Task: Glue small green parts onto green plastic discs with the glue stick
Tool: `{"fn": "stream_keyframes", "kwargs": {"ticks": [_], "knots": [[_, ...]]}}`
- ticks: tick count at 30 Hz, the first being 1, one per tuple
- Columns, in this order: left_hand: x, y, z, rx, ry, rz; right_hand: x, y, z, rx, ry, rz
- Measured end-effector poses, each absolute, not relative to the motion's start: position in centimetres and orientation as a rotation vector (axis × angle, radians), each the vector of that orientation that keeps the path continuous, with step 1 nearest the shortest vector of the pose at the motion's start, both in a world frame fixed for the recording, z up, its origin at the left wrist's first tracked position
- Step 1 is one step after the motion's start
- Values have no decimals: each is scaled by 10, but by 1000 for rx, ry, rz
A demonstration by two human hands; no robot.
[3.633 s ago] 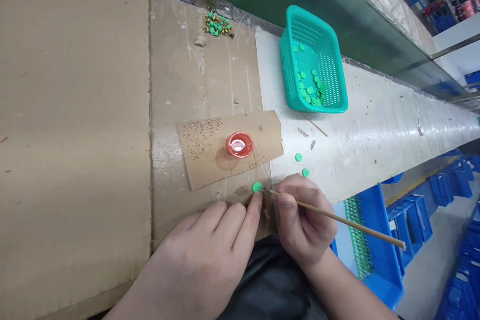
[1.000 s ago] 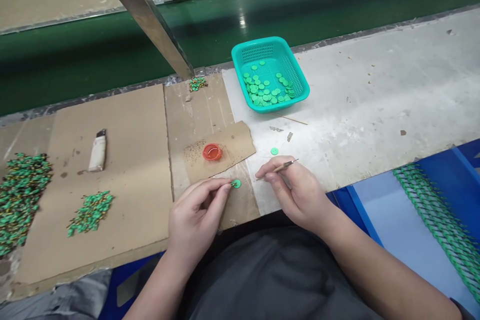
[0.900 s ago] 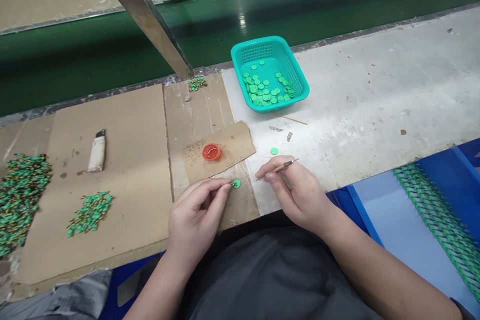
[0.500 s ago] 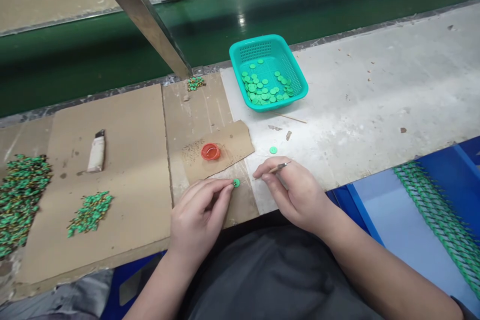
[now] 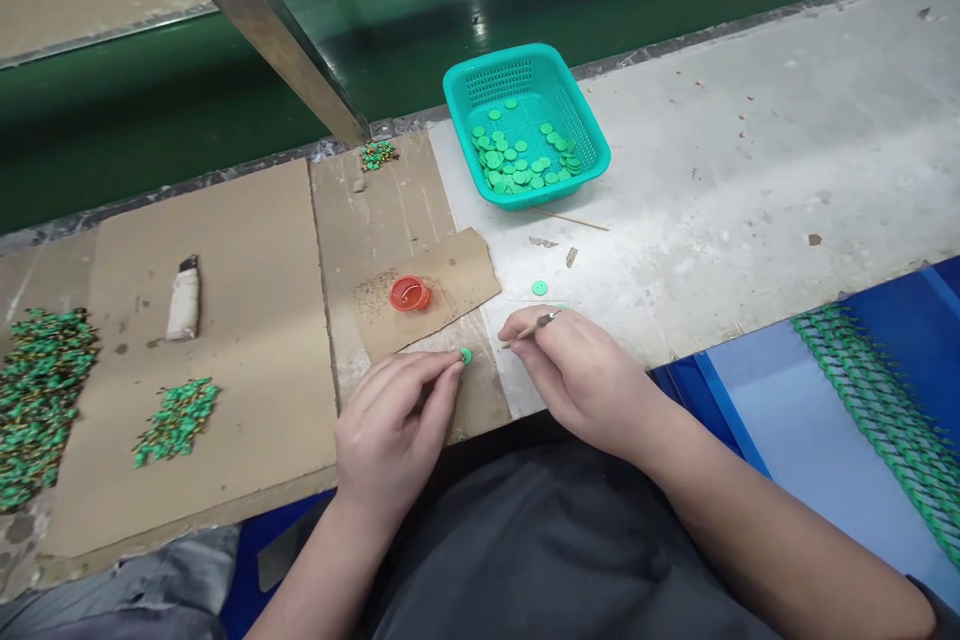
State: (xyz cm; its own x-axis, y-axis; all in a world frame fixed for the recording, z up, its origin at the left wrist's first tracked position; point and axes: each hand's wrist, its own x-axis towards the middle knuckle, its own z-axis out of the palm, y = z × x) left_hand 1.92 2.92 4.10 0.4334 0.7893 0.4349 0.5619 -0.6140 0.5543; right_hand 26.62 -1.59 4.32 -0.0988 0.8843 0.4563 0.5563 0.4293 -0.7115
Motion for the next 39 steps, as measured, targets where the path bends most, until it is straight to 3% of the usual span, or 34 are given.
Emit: {"fn": "stream_keyframes", "kwargs": {"ticks": [14, 39], "knots": [[20, 27, 40, 2200, 1291, 908, 247, 7, 25, -1024, -1774, 611], [22, 28, 42, 2171, 1302, 901, 238, 5, 26, -1050, -1895, 439]]}}
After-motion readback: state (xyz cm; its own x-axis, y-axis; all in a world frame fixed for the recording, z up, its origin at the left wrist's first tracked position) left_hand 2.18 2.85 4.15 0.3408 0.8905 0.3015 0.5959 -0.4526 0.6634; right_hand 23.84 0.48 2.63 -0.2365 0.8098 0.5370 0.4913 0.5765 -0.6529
